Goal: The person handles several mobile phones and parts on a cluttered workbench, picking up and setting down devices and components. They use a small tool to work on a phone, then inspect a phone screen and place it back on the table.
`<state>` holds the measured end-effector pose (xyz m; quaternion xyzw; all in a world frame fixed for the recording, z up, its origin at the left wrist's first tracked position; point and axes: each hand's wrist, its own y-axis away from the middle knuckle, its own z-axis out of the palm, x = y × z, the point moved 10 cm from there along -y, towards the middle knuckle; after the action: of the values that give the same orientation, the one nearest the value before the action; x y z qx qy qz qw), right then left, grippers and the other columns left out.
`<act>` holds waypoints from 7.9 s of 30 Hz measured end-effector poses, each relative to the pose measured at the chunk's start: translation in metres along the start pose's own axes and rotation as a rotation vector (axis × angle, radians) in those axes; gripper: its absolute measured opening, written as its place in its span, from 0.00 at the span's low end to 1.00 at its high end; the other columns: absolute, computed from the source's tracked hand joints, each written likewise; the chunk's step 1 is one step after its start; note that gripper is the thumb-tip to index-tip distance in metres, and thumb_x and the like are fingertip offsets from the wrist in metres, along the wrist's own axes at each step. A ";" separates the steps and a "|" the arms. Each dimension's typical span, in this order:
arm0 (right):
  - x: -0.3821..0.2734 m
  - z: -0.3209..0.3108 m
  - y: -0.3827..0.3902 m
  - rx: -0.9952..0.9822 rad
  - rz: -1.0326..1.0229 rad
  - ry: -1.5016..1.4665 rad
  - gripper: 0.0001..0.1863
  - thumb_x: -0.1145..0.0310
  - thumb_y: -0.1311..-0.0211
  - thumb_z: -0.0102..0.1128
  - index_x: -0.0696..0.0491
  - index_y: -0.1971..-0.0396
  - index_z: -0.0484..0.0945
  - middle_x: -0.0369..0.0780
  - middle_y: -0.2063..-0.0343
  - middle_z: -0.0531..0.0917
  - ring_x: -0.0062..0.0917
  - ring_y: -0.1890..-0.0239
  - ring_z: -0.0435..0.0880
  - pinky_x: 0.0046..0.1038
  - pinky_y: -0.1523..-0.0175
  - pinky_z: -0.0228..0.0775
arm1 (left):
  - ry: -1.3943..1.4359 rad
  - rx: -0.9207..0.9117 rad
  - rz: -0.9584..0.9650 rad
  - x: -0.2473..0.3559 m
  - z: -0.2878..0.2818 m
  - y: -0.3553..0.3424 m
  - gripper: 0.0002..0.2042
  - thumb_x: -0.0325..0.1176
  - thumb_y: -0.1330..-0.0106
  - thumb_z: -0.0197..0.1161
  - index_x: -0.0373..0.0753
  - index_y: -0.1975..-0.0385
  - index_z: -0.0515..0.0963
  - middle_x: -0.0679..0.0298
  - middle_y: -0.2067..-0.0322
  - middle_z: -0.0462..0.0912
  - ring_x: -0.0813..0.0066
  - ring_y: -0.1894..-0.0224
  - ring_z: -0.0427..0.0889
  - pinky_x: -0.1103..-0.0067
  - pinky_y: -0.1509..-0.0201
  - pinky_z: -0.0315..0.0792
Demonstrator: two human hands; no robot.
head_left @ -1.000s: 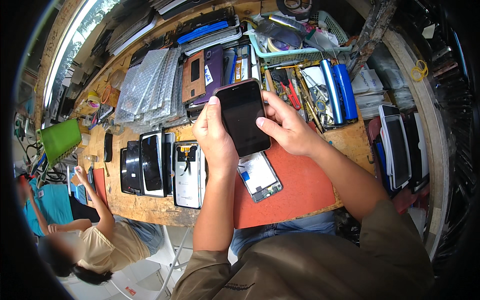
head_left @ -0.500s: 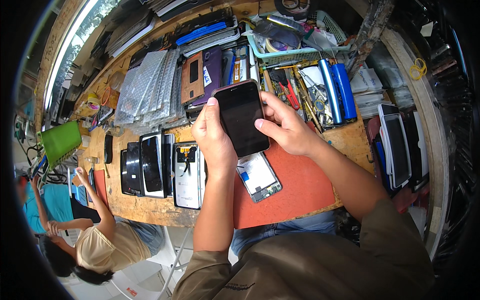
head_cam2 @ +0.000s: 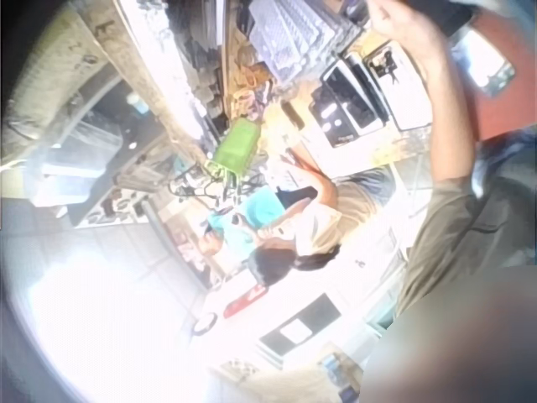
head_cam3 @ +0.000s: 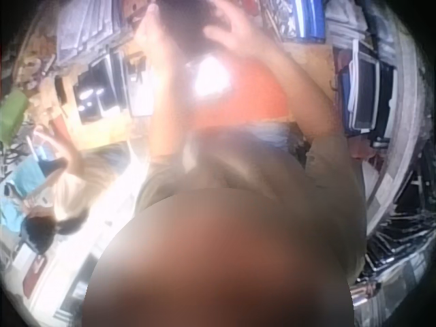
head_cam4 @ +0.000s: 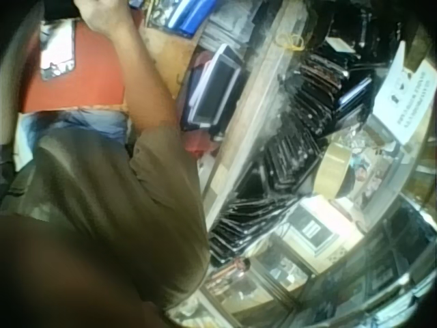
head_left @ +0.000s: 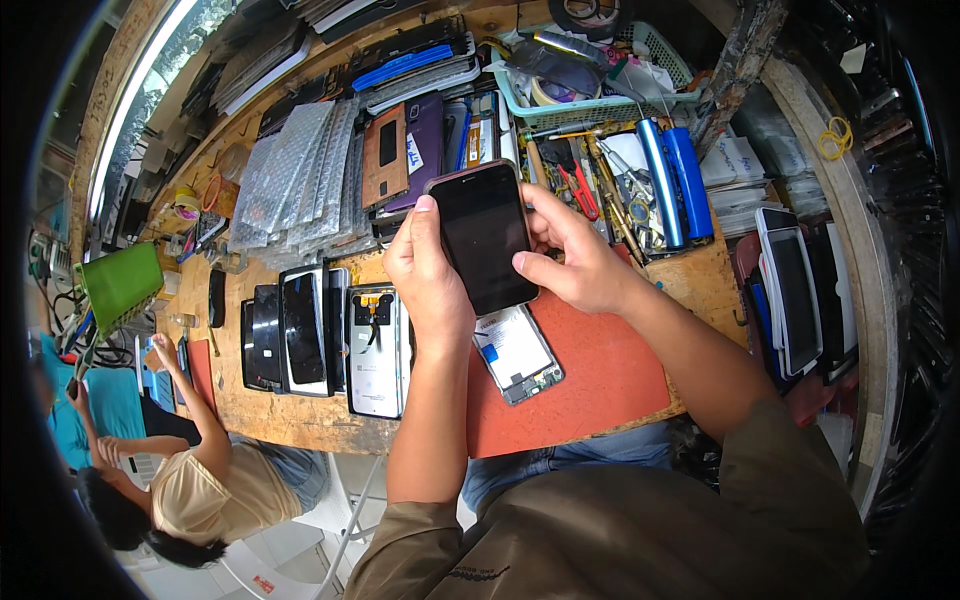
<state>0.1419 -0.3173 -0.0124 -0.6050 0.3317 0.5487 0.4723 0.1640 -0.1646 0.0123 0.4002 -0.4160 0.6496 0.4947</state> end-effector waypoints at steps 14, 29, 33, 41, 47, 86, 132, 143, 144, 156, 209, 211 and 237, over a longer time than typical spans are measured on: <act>-0.002 0.001 0.000 -0.006 -0.010 0.031 0.36 0.80 0.32 0.58 0.57 0.26 0.58 0.38 0.56 0.84 0.17 0.54 0.81 0.24 0.50 0.72 | 0.015 -0.008 -0.002 -0.001 0.000 0.000 0.18 0.39 0.17 0.52 0.30 0.58 0.84 0.63 0.63 0.87 0.82 0.64 0.81 0.83 0.57 0.76; 0.000 -0.001 -0.001 0.003 0.005 0.031 0.38 0.80 0.36 0.60 0.58 0.26 0.58 0.37 0.57 0.84 0.18 0.55 0.82 0.25 0.49 0.72 | -0.001 -0.007 0.003 -0.002 0.000 -0.001 0.18 0.39 0.17 0.52 0.30 0.59 0.84 0.64 0.64 0.86 0.82 0.64 0.81 0.83 0.58 0.76; 0.000 -0.003 -0.001 0.019 -0.014 0.009 0.35 0.78 0.33 0.58 0.59 0.27 0.60 0.37 0.58 0.85 0.18 0.56 0.82 0.24 0.50 0.72 | -0.010 -0.005 -0.002 -0.002 0.000 0.001 0.18 0.38 0.18 0.52 0.30 0.59 0.84 0.65 0.65 0.86 0.83 0.65 0.80 0.83 0.58 0.75; 0.005 -0.012 -0.001 0.078 0.024 -0.028 0.23 0.76 0.27 0.53 0.61 0.34 0.69 0.34 0.63 0.85 0.09 0.64 0.78 0.17 0.58 0.69 | -0.014 -0.006 0.004 -0.005 0.001 0.002 0.17 0.38 0.18 0.53 0.31 0.61 0.84 0.67 0.65 0.85 0.85 0.65 0.78 0.84 0.58 0.74; -0.003 -0.009 -0.001 0.054 -0.039 -0.067 0.23 0.77 0.28 0.53 0.61 0.34 0.68 0.35 0.63 0.85 0.10 0.63 0.78 0.18 0.57 0.69 | -0.013 -0.014 0.006 -0.004 0.001 0.003 0.17 0.38 0.18 0.53 0.31 0.59 0.84 0.65 0.64 0.86 0.84 0.64 0.79 0.83 0.57 0.74; 0.001 -0.008 -0.002 0.048 -0.046 -0.074 0.24 0.78 0.28 0.53 0.62 0.33 0.67 0.38 0.63 0.87 0.14 0.61 0.81 0.22 0.53 0.73 | 0.058 -0.009 -0.020 -0.004 0.003 0.002 0.16 0.37 0.18 0.54 0.30 0.57 0.83 0.62 0.62 0.87 0.79 0.62 0.84 0.81 0.55 0.78; -0.005 -0.001 0.000 0.072 -0.051 0.029 0.35 0.80 0.36 0.63 0.57 0.30 0.62 0.35 0.61 0.84 0.12 0.62 0.81 0.18 0.59 0.73 | 0.009 -0.013 -0.016 -0.006 -0.002 0.000 0.16 0.38 0.18 0.53 0.31 0.58 0.82 0.61 0.62 0.87 0.78 0.62 0.84 0.80 0.55 0.78; -0.008 -0.001 0.000 0.062 -0.056 0.028 0.34 0.81 0.37 0.63 0.57 0.31 0.62 0.34 0.63 0.82 0.12 0.65 0.78 0.18 0.61 0.71 | 0.011 0.005 0.000 -0.003 -0.001 0.001 0.17 0.37 0.18 0.53 0.30 0.60 0.84 0.63 0.64 0.86 0.82 0.64 0.80 0.83 0.57 0.75; -0.007 -0.001 0.000 0.060 -0.049 0.026 0.34 0.80 0.37 0.63 0.57 0.31 0.62 0.33 0.63 0.82 0.12 0.65 0.78 0.18 0.61 0.71 | 0.010 0.004 0.000 -0.003 0.000 0.002 0.17 0.37 0.18 0.52 0.30 0.60 0.84 0.63 0.64 0.86 0.82 0.64 0.80 0.83 0.57 0.75; -0.007 -0.011 -0.002 0.097 -0.113 0.005 0.21 0.67 0.19 0.42 0.63 0.37 0.72 0.39 0.54 0.85 0.19 0.50 0.81 0.24 0.43 0.71 | 0.014 0.000 0.003 -0.003 0.000 0.000 0.17 0.37 0.18 0.53 0.30 0.59 0.84 0.63 0.63 0.87 0.82 0.63 0.81 0.82 0.55 0.76; 0.005 0.020 0.002 -0.133 0.032 0.044 0.50 0.84 0.40 0.61 0.58 0.21 0.43 0.40 0.52 0.80 0.20 0.55 0.79 0.28 0.47 0.73 | 0.128 0.090 -0.058 -0.014 -0.020 -0.012 0.16 0.37 0.18 0.54 0.32 0.63 0.84 0.67 0.67 0.87 0.84 0.69 0.81 0.82 0.63 0.75; 0.004 0.018 0.001 -0.080 0.016 0.007 0.42 0.79 0.32 0.59 0.58 0.22 0.49 0.39 0.55 0.80 0.18 0.55 0.78 0.24 0.48 0.72 | 0.124 0.099 -0.064 -0.016 -0.019 -0.012 0.17 0.38 0.18 0.54 0.32 0.62 0.84 0.66 0.67 0.87 0.83 0.69 0.81 0.82 0.63 0.75; -0.001 -0.010 -0.004 0.023 0.030 -0.056 0.28 0.83 0.40 0.58 0.58 0.38 0.67 0.37 0.56 0.82 0.19 0.54 0.82 0.25 0.47 0.72 | 0.021 -0.072 -0.045 -0.020 0.005 -0.002 0.15 0.37 0.19 0.55 0.32 0.59 0.84 0.66 0.61 0.87 0.82 0.60 0.81 0.81 0.52 0.74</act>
<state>0.1491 -0.3256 -0.0114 -0.5787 0.3338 0.5686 0.4801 0.1705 -0.1751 -0.0048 0.3847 -0.4248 0.6272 0.5274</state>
